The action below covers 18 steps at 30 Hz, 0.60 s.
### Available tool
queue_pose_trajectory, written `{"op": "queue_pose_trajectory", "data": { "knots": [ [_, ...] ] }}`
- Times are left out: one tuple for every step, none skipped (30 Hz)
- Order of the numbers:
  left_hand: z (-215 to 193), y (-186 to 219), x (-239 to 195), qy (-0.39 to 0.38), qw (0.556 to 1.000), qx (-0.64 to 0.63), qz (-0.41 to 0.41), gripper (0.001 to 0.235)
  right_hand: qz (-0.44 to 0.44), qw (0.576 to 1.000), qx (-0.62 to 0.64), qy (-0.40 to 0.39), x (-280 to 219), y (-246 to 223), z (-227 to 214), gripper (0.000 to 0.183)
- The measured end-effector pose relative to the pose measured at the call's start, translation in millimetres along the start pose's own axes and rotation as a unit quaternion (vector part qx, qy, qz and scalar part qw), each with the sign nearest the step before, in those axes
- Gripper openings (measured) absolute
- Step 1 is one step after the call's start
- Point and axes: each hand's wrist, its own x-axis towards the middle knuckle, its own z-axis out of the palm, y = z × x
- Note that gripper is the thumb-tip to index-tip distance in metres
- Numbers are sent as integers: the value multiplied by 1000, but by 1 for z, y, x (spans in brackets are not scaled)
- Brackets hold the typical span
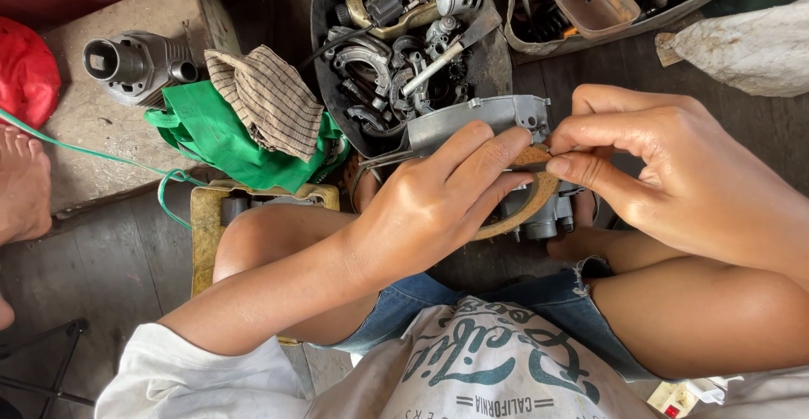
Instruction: Scraping and cleaning a motorcycle engine gasket using a small hand tool.
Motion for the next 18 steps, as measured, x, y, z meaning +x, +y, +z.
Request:
{"op": "queue_pose_trajectory", "data": {
  "knots": [
    [2,0,-1,0,1000,1,0,26,-1,1000,0,0,1,0,0,18],
    [3,-1,-1,2,1000,4,-2,27,2,1000,-3,0,1,0,0,20],
    [4,-1,-2,5,1000,9,-4,27,5,1000,-7,1,2,0,0,21],
    [4,-2,-2,5,1000,9,-3,27,5,1000,-7,1,2,0,1,21],
    [5,-2,-1,6,1000,9,-3,26,-1,1000,-12,5,3,1,1,21],
    [6,-2,-1,8,1000,9,-3,25,-6,1000,-17,8,3,1,2,20],
    [6,-2,-1,7,1000,9,-3,25,-6,1000,-16,9,3,2,1,20],
    [5,-2,-1,5,1000,-5,-7,24,1,1000,-11,4,4,2,1,20],
    [5,-2,-1,3,1000,-20,-11,24,8,1000,-5,-2,4,2,1,19],
    [5,-2,-1,2,1000,-20,-10,24,8,1000,-5,-1,4,2,0,19],
    [4,-1,0,4,1000,-18,-6,23,7,1000,-5,-6,5,2,0,20],
    [4,0,0,6,1000,-17,-3,21,7,1000,-5,-11,5,3,0,20],
    [4,0,0,5,1000,-17,-3,21,7,1000,-5,-11,5,2,-1,20],
    [4,0,0,4,999,-32,-12,21,12,1000,0,-13,5,2,-1,22],
    [4,0,1,4,999,-47,-20,20,16,1000,4,-14,6,2,-2,24],
    [6,0,1,4,999,-46,-19,20,15,1000,4,-14,6,3,-2,24],
    [8,-1,1,21,991,-122,-43,20,13,1000,8,-12,7,4,-3,21],
    [10,-2,2,37,978,-197,-66,21,11,1000,12,-11,8,5,-4,19]
  ]
}}
